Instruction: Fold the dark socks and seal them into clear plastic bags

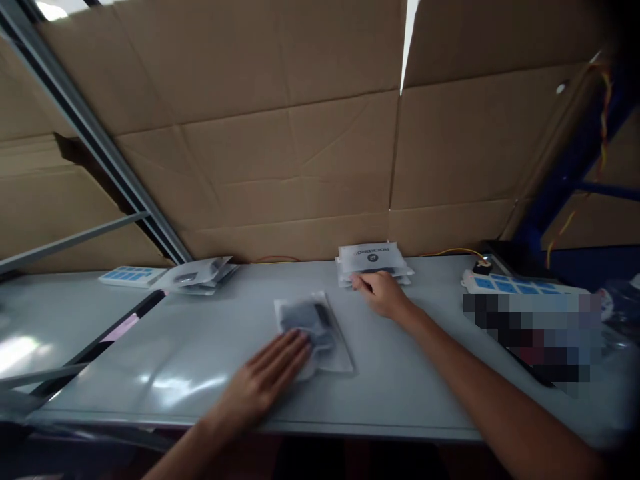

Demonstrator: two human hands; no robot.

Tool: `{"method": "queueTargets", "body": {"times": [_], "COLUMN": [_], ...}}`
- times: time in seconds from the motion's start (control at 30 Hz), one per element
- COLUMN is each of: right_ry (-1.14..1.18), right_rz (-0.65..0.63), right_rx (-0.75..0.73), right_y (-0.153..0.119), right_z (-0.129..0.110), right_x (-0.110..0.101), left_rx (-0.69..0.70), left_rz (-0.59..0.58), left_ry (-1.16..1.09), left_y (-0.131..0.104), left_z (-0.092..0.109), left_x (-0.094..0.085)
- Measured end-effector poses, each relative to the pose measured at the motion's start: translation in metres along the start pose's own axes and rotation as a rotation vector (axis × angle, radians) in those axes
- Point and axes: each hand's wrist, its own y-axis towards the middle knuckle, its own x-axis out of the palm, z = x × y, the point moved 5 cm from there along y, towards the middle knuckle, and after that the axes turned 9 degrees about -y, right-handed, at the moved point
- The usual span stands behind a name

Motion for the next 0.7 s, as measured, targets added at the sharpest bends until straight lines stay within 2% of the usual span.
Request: {"method": "queueTargets", "body": {"times": [0.07, 0.13, 0.23, 0.3, 0.37, 0.4, 0.5, 0.6, 0.7], "right_ry": [0.011, 0.019, 0.027, 0.074, 0.163, 0.222, 0.374, 0.484, 0.569], "right_rz": [-0.017, -0.034, -0.081, -0.186, -0.316, -0.372, -0.443, -0.412, -0.312], "right_rx": [-0.002, 0.003, 0.007, 0.015, 0.054, 0.087, 0.192, 0.226, 0.238], "right_y": [0.000, 0.001, -0.002, -0.006, -0.012, -0.015, -0.020, -0.018, -0.013], "right_z": [0.000, -0.001, -0.004, -0.007, -0.009, -0.010, -0.010, -0.012, -0.012], "right_x": [0.003, 0.005, 0.010, 0.020, 0.033, 0.039, 0.050, 0.054, 0.052], "left_rx": [-0.024, -0.114, -0.229, -0.330, -0.521, -0.603, -0.604, -0.528, -0.478], "left_rz": [-0.057, -0.099, -0.152, -0.096, 0.018, 0.016, -0.068, -0.106, -0.047], "left_ry": [-0.073, -0.159, -0.324, -0.361, -0.277, -0.250, -0.309, -0.413, -0.491], "left_y": [0.005, 0.018, 0.054, 0.083, 0.109, 0.119, 0.140, 0.142, 0.138], "left_z": [0.024, 0.027, 0.008, -0.019, -0.056, -0.073, -0.104, -0.107, -0.095], "left_x": [0.005, -0.006, -0.026, -0.029, -0.019, -0.006, 0.038, 0.065, 0.066]}}
